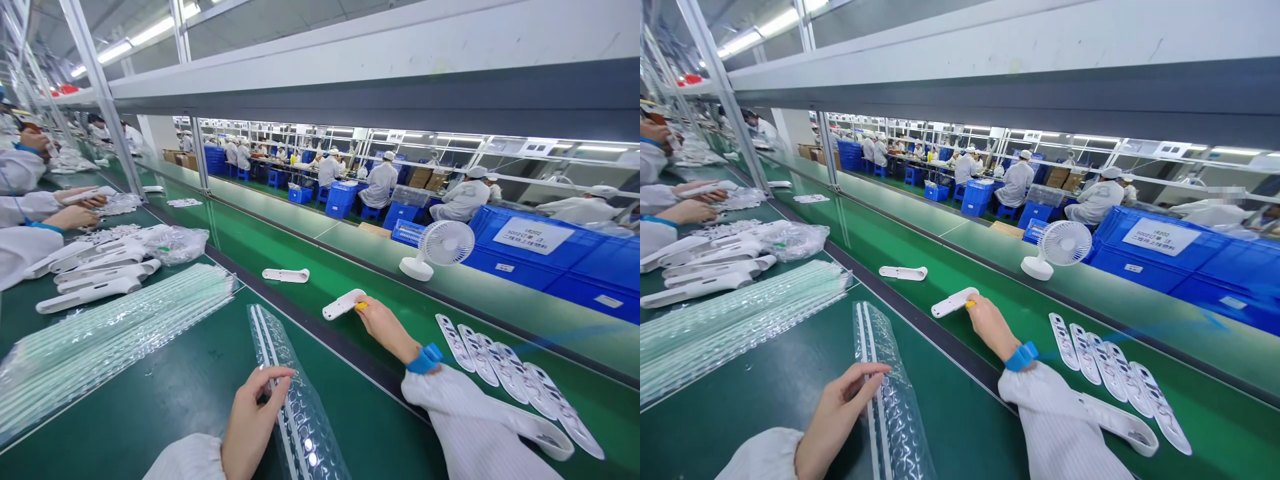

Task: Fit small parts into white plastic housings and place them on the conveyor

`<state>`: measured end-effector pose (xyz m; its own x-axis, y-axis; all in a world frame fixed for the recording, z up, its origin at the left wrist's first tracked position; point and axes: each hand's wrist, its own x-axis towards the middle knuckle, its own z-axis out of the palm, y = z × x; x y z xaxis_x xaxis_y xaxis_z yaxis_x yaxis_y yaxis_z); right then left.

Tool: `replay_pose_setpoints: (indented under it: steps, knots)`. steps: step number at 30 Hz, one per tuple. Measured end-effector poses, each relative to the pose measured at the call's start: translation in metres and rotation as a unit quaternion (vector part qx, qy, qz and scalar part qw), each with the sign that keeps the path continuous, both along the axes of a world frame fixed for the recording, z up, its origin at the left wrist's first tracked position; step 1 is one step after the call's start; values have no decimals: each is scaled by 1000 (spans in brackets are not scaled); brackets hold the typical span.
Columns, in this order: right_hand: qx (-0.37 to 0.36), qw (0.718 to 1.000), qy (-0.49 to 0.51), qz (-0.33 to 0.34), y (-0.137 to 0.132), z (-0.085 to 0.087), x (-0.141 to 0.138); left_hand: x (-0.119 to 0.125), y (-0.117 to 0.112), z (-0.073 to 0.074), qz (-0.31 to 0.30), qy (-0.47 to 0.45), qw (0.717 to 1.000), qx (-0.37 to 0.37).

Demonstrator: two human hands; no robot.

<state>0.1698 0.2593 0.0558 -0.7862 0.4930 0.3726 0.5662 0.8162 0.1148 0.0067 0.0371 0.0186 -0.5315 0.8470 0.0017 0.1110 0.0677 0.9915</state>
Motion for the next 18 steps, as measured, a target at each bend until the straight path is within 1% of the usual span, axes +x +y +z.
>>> replay_pose_setpoints:
  steps: [2, 4, 7, 9, 11, 13, 15, 18]
  knots:
    - [3, 1000, 27, -1, -30, 0, 7, 2, -1, 1, 4, -1, 1000, 0]
    - [5, 999, 39, 9, -64, -4, 14, 6, -2, 3, -6, -11, 1000, 1]
    - [14, 998, 52, 34, -111, -18, 23, 12, -3, 3, -36, -32, 999, 7]
    - [52, 995, 70, 48, -134, -29, 28, 15, -3, 2, -56, -39, 998, 14]
    - [106, 989, 83, 58, -149, -36, 32, 17, -3, 2, -73, -41, 996, 21]
    - [137, 984, 87, 69, -157, -37, 36, 17, -4, 2, -86, -41, 995, 22]
    - [115, 986, 102, 65, -160, -31, 41, 17, -4, 4, -97, -40, 994, 18]
    - [10, 989, 148, 24, -156, -15, 49, 16, -5, 6, -116, -37, 993, 6]
